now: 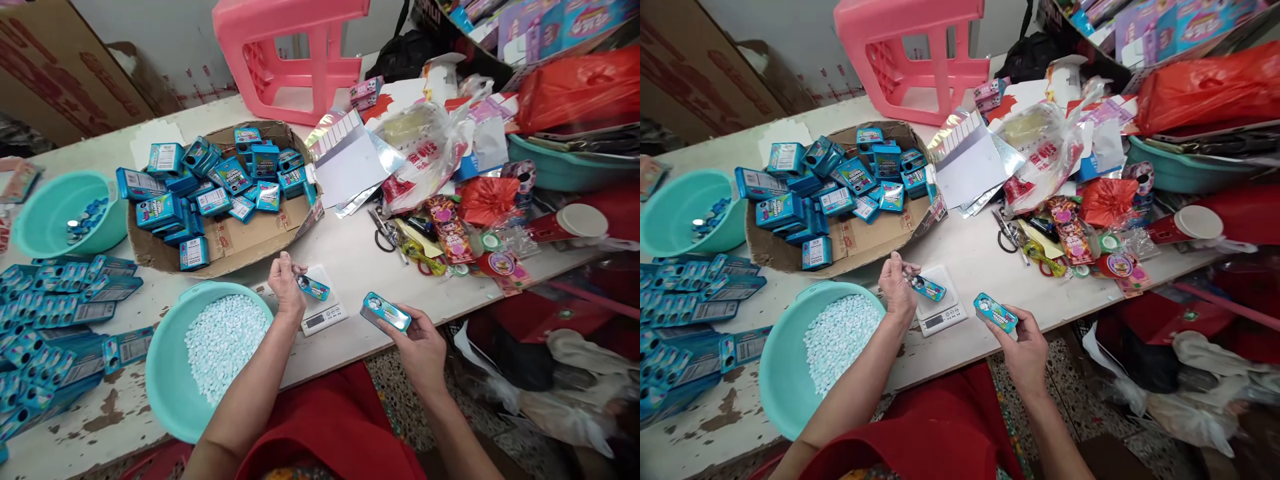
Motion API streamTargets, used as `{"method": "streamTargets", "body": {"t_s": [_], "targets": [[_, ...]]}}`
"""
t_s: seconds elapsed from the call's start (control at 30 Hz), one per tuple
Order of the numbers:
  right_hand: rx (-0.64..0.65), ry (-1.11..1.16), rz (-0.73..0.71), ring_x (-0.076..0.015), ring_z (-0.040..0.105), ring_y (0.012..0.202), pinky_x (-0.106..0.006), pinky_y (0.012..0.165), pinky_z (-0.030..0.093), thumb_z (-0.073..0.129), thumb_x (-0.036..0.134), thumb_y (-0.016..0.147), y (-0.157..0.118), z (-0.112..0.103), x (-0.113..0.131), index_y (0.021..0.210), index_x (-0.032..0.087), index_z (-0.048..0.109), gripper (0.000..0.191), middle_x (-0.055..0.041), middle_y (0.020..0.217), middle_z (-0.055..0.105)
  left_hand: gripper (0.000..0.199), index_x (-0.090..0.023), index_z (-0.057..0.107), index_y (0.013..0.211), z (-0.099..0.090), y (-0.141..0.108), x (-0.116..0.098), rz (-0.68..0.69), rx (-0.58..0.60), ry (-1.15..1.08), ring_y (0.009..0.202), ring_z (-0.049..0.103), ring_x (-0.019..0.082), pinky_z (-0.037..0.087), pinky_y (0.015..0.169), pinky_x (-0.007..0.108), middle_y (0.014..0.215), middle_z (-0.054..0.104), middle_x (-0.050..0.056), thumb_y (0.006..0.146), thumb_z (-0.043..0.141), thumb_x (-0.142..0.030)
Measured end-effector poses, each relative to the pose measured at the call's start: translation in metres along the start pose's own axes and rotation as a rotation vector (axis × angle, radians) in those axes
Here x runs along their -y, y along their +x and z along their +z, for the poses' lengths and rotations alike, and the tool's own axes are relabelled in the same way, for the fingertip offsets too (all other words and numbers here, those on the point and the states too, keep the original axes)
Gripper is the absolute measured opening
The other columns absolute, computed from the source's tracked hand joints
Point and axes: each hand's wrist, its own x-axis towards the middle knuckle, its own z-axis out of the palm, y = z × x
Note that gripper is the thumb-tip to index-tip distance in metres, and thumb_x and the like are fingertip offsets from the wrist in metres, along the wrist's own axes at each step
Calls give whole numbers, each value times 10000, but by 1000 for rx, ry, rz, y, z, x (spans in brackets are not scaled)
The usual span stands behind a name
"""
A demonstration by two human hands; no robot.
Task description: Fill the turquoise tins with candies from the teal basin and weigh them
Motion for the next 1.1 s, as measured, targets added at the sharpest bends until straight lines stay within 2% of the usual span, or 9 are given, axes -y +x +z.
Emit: {"method": "streamTargets", "body": {"t_s": [0.27,0.43,0.67,0.77,0.87,0.97,1.03,1.1], "targets": [[3,32,56,-209,610,831,-414,811,488,797,352,588,11,1,-8,993,189,605,477,-59,920,653,409,-200,369,666,2,0,1,-10,-48,72,526,583,110,452,572,222,512,378,-75,814,477,-566],[18,26,59,-213,608,840,-419,819,485,797,361,587,13,2,-12,997,187,603,486,-64,923,653,394,-205,381,679,2,-3,0,-5,-11,85,542,600,123,466,608,246,509,379,-77,827,449,-564],[20,36,68,-213,608,845,-410,810,490,810,358,568,10,3,-14,992,183,607,502,-65,918,655,382,-192,411,679,0,-5,2,27,18,-27,504,575,102,458,604,238,531,411,-68,829,496,-532],[11,33,59,-214,612,842,-411,804,496,809,370,566,8,2,-17,989,174,609,508,-65,903,658,367,-187,421,679,-3,-1,1,-15,-7,-127,486,539,88,475,621,259,537,422,-66,824,523,-509],[-2,40,55,-213,615,826,-408,785,502,810,373,561,7,0,-20,998,167,610,523,-67,890,661,347,-191,420,696,-13,5,-7,-168,-49,-226,504,529,84,492,671,283,548,432,-67,812,548,-492],[-28,64,48,-209,620,808,-406,774,507,819,365,541,7,-2,-24,998,167,615,538,-67,893,664,317,-193,454,745,-33,9,-20,-328,-60,-218,571,563,89,488,652,255,598,473,-54,795,566,-485],[-37,84,38,-207,623,806,-406,775,509,823,356,530,7,-3,-26,989,168,618,538,-67,903,666,267,-184,507,795,-52,8,-29,-397,-21,-143,574,560,83,451,561,204,650,513,-35,770,608,-429],[-36,93,28,-207,625,805,-406,771,513,822,357,528,6,-4,-28,989,168,618,539,-68,903,667,226,-160,559,827,-72,6,-36,-442,75,-16,542,541,76,389,472,174,675,543,-12,730,653,-342]]}}
